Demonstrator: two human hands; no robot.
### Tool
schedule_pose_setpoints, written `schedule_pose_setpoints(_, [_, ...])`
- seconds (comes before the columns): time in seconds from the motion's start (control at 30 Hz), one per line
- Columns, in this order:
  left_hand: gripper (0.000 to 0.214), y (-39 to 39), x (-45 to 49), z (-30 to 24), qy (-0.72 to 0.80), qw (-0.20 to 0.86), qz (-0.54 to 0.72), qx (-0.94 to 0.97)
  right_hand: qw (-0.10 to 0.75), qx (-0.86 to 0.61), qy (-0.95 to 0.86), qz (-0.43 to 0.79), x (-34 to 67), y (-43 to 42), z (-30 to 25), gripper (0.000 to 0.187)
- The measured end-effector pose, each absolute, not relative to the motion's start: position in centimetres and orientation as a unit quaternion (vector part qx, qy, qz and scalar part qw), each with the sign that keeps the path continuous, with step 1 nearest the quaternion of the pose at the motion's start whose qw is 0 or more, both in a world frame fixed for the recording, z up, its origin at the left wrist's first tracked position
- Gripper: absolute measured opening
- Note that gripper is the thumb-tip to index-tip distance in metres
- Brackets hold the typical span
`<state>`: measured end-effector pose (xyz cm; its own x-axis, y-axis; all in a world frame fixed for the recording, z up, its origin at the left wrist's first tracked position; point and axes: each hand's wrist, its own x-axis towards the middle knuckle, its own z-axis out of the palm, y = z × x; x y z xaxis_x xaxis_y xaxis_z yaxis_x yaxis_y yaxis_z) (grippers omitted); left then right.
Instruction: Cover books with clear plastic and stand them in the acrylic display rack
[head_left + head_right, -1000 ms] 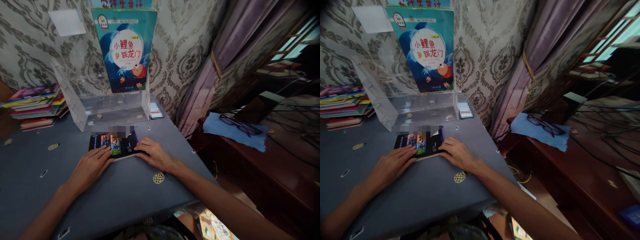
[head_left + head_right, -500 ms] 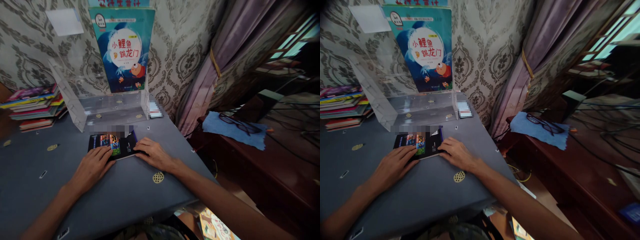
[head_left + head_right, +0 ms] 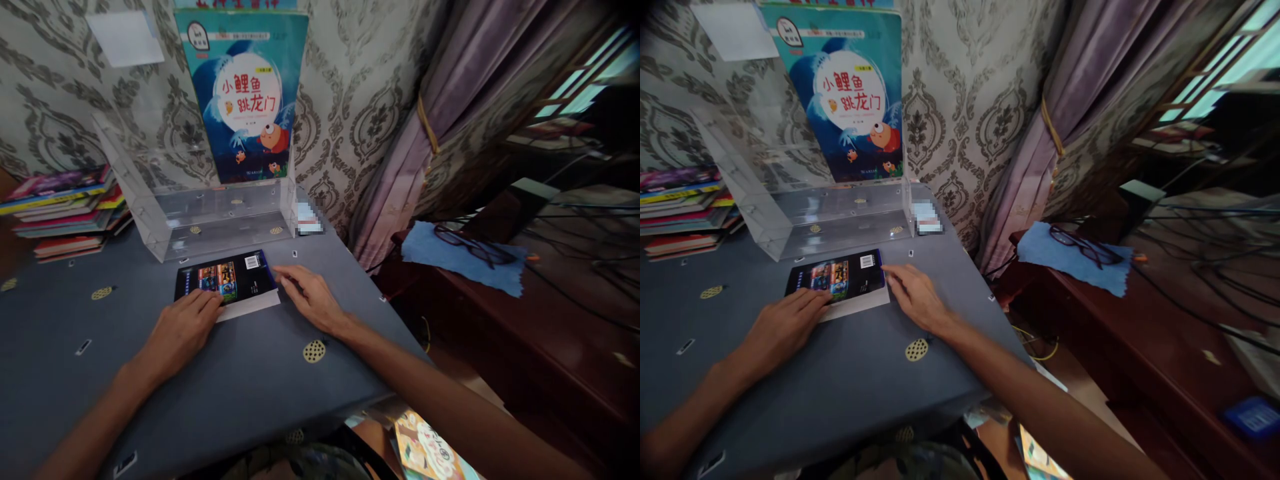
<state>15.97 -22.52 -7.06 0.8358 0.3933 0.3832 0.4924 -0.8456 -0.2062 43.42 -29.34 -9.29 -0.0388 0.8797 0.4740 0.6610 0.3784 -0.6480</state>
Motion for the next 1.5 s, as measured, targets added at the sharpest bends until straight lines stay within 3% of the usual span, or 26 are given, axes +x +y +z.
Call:
schedule_pose_setpoints(0.47, [0.042,-22.9,16.1,-6.9,-0.233,0.169,-0.158,-0.945,0.413,-0.548,-0.717,0.123,43.4,-29.2,-9.6,0.03])
schedule_pose_setpoints(0.67, [0.037,-23.1,16.6,-7.7,-0.234,0.125,-0.164,-0.95,0.392,-0.551,-0.725,0.132,43.3,-29.1,-9.3,0.03])
schedule_pose_setpoints(1.0, [0.033,-23.4,22.3,-7.5,-0.19,0.154,-0.113,-0.963,0.423,-0.537,-0.714,0.148,43.5,-29.1,-9.0,0.034])
schedule_pose_setpoints(1.5, [0.03,-23.0,22.2,-6.9,-0.173,0.167,-0.113,-0.964,0.435,-0.524,-0.71,0.177,43.3,-29.2,-8.9,0.03])
